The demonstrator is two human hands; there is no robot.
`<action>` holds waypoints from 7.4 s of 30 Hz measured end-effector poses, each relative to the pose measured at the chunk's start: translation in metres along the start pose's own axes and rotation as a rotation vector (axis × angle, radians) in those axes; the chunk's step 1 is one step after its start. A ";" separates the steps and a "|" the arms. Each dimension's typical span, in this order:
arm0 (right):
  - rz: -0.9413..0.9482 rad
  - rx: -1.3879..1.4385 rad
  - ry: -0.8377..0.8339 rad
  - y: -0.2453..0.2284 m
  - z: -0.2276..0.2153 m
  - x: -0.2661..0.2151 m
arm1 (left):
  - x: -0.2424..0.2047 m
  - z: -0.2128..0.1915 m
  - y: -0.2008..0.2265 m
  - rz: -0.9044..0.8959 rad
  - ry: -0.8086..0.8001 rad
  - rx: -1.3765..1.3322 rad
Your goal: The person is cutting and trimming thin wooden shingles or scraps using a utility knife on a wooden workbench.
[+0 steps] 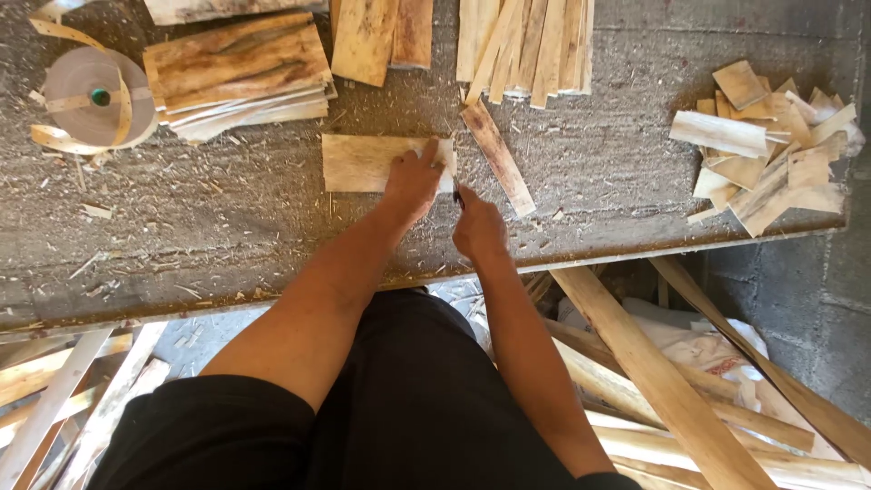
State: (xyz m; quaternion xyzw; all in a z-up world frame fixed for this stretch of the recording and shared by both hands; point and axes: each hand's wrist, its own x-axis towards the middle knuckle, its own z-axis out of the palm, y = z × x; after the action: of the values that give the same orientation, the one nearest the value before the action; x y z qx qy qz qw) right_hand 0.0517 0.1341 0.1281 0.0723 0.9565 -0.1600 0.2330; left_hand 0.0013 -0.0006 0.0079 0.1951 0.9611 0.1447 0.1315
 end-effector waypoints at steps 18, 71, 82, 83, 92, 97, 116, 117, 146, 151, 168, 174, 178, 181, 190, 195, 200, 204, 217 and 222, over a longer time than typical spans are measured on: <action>0.019 0.025 0.130 -0.004 0.007 0.044 | 0.000 -0.001 -0.002 0.007 0.024 -0.044; 0.043 0.002 -0.031 -0.007 -0.004 0.006 | -0.001 -0.015 0.001 0.011 -0.018 -0.003; -0.015 -0.095 -0.101 0.009 -0.015 0.004 | 0.007 -0.018 0.002 -0.013 -0.110 0.003; -0.029 -0.061 -0.074 0.008 -0.018 0.007 | 0.008 -0.020 0.001 -0.027 -0.161 0.001; -0.060 0.051 0.132 0.004 0.009 0.049 | 0.005 -0.009 0.000 -0.009 -0.075 0.020; -0.005 0.036 0.066 -0.008 0.001 0.034 | 0.004 -0.011 0.000 -0.019 -0.078 -0.016; -0.020 0.202 0.206 0.120 0.067 0.000 | -0.003 -0.030 -0.002 0.006 -0.080 -0.060; -0.019 0.203 0.209 0.129 0.073 0.004 | 0.001 -0.021 -0.006 0.009 -0.080 -0.058; -0.528 -0.456 0.333 0.010 0.063 0.082 | -0.149 0.000 -0.028 0.075 -0.018 -0.095; -0.561 -0.463 0.316 0.018 0.065 0.081 | -0.147 0.002 -0.030 0.061 -0.040 -0.107; -0.395 0.149 -0.067 0.030 0.054 0.050 | -0.143 -0.005 -0.025 0.023 -0.044 -0.188; -0.378 1.080 -0.437 0.051 0.092 0.035 | -0.108 0.020 -0.021 -0.178 0.404 -0.815; -0.239 1.342 -0.611 0.052 0.095 0.024 | -0.078 0.022 -0.019 -0.462 0.277 -1.684; -0.119 1.183 -0.486 0.063 0.091 0.020 | -0.067 0.032 -0.022 -0.532 0.239 -1.609; -0.064 -0.033 0.428 0.082 0.039 -0.026 | -0.041 0.045 -0.025 -0.500 0.210 -1.089; 0.038 -0.171 0.310 0.113 0.060 -0.006 | -0.054 -0.019 -0.014 -0.547 0.076 -0.899; 0.087 -0.092 0.154 0.109 0.053 0.000 | -0.044 0.008 -0.031 -0.075 0.125 -0.187; 0.022 0.107 0.229 0.146 0.095 0.024 | -0.037 -0.032 -0.026 0.148 0.107 0.007; -0.216 0.358 0.363 0.007 0.054 0.072 | -0.018 -0.037 -0.021 0.147 -0.201 0.180; -0.144 0.110 0.229 -0.009 0.060 0.102 | -0.021 -0.029 -0.026 0.131 -0.183 0.091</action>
State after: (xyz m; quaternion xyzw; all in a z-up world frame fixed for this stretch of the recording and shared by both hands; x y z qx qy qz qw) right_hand -0.0151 0.1117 0.0326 0.0342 0.9694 -0.2190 0.1058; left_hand 0.0018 -0.0387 0.0307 0.2757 0.9358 0.0910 0.2001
